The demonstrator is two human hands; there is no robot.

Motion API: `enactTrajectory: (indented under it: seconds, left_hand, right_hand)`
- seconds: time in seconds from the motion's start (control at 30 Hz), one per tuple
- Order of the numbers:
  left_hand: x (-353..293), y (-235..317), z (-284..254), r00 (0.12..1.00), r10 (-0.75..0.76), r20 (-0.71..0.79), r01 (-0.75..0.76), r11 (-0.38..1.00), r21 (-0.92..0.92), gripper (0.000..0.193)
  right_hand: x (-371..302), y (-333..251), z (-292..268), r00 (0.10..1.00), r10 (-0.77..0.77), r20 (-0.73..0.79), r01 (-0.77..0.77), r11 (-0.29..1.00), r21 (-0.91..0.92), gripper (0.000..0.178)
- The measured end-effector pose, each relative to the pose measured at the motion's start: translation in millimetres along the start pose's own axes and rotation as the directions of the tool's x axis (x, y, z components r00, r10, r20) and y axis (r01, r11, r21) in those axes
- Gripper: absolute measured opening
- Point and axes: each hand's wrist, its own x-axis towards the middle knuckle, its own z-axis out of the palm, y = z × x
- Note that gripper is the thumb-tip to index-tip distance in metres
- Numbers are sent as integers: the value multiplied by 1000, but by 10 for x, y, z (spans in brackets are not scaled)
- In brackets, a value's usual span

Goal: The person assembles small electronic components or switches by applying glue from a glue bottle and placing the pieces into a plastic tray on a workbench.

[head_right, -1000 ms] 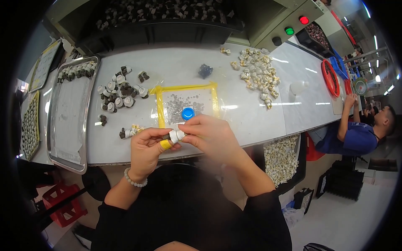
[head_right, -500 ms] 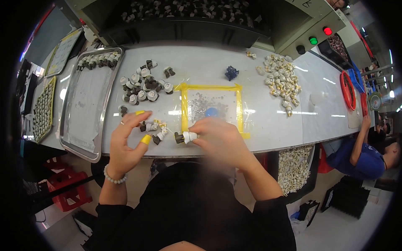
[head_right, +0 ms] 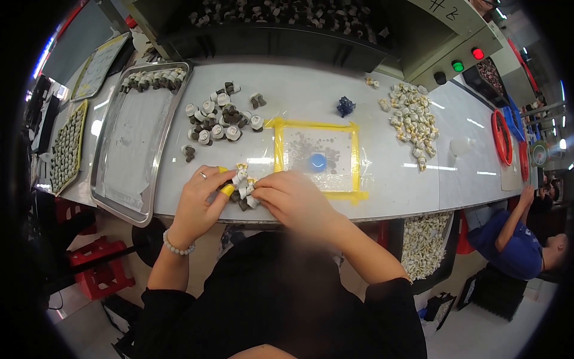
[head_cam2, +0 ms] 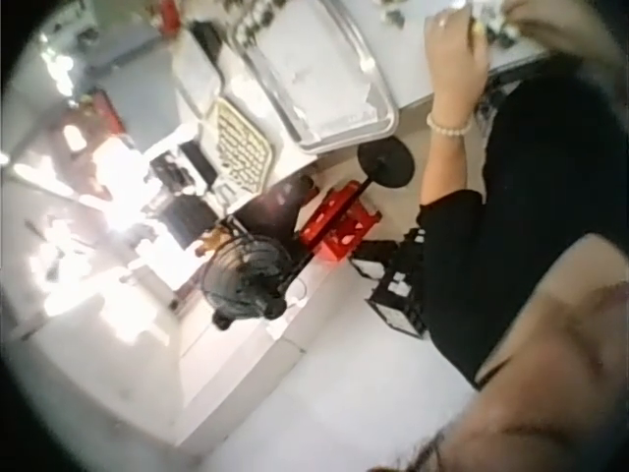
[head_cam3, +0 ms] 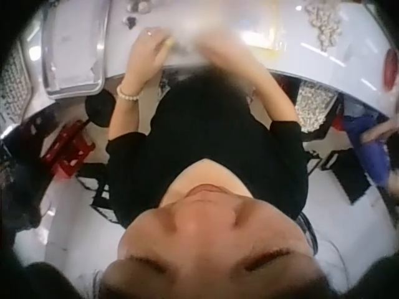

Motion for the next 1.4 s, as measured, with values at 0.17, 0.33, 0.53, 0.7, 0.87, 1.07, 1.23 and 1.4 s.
enactTrajectory:
  seconds: [0.17, 0.33, 0.53, 0.7, 0.87, 1.07, 1.23, 1.4]
  left_hand:
    - [-34, 133, -13, 999, 3, 44, -4, 1000, 26, 41]
    - [-31, 23, -39, 994, -18, 107, 21, 999, -25, 47]
    - [24, 59, -87, 988, -99, 119, 110, 990, -83, 42]
    - [34, -3, -80, 993, -74, 93, 82, 993, -80, 36]
    - [68, -71, -82, 992, -8, 128, 18, 997, -78, 34]
    - [62, 98, -51, 993, 45, 105, -41, 998, -38, 40]
    - [-49, 168, 170, 998, 64, -5, -62, 983, 173, 49]
    - [-74, 133, 227, 996, 82, -42, -74, 984, 160, 45]
  right_hand:
    - [-12, -3, 25, 999, -9, -32, 8, 999, -33, 29]
    - [-13, 0, 38, 998, -20, -57, 17, 998, -59, 30]
    - [-29, -18, 20, 997, -34, -68, 28, 996, -83, 30]
    - [-70, -75, 46, 997, -43, -67, 38, 996, -79, 30]
    - [-23, -86, 52, 995, -48, -83, 40, 994, -100, 31]
    - [8, -82, 63, 997, -17, -70, 11, 996, -89, 31]
    - [46, -172, 24, 999, 50, -7, -50, 983, -178, 31]
    - [-40, -104, 97, 992, 30, -119, -41, 995, -89, 35]
